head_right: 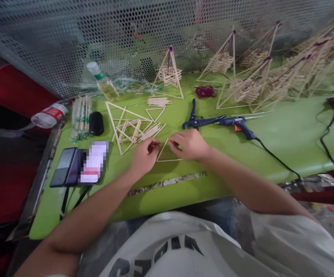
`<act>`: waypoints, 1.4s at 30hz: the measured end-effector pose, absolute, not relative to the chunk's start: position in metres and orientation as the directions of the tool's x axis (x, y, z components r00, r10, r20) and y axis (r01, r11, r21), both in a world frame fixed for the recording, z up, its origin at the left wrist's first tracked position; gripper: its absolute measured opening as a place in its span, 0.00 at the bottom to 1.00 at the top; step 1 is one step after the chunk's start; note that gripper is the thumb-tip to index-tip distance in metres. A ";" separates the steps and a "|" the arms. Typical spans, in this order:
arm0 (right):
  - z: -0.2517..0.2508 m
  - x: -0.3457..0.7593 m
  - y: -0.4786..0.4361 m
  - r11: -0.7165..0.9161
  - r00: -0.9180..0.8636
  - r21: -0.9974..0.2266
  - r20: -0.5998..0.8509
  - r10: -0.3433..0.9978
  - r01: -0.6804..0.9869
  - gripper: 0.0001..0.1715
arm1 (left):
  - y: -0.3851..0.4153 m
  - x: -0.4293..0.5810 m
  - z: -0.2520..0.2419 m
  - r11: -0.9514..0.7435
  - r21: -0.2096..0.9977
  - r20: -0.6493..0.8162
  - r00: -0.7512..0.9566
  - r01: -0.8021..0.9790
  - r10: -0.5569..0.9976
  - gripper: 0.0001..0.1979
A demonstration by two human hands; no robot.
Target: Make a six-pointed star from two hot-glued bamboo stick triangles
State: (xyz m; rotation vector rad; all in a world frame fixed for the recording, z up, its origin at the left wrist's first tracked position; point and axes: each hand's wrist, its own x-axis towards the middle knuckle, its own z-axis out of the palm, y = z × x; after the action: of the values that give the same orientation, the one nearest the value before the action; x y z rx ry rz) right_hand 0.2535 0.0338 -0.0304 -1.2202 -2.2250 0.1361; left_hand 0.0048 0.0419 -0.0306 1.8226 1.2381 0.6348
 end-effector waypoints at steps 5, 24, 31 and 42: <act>-0.013 0.234 0.075 0.582 -0.384 -0.413 0.468 0.796 0.701 0.13 | 0.043 0.003 -0.034 -0.186 0.884 0.022 0.359 0.429 0.933 0.08; -0.037 0.255 0.029 0.174 -0.168 -0.546 0.061 0.984 0.819 0.14 | 0.044 0.004 -0.022 -0.332 0.691 -0.020 0.476 0.642 0.879 0.13; -0.042 0.246 0.024 0.158 -0.134 -0.550 0.084 0.987 0.820 0.14 | 0.042 0.005 -0.023 -0.351 0.670 -0.004 0.476 0.654 0.879 0.13; -0.031 0.240 0.015 0.064 -0.095 -0.512 -0.033 0.995 0.856 0.12 | 0.039 0.002 -0.026 -0.448 0.632 0.075 0.527 0.632 0.847 0.12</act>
State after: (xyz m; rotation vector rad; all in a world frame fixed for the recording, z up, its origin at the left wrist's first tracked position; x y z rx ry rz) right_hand 0.2400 0.0152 -0.0314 -1.8548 -2.0211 0.5900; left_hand 0.0022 0.0388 -0.0260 2.2249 1.1978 0.5217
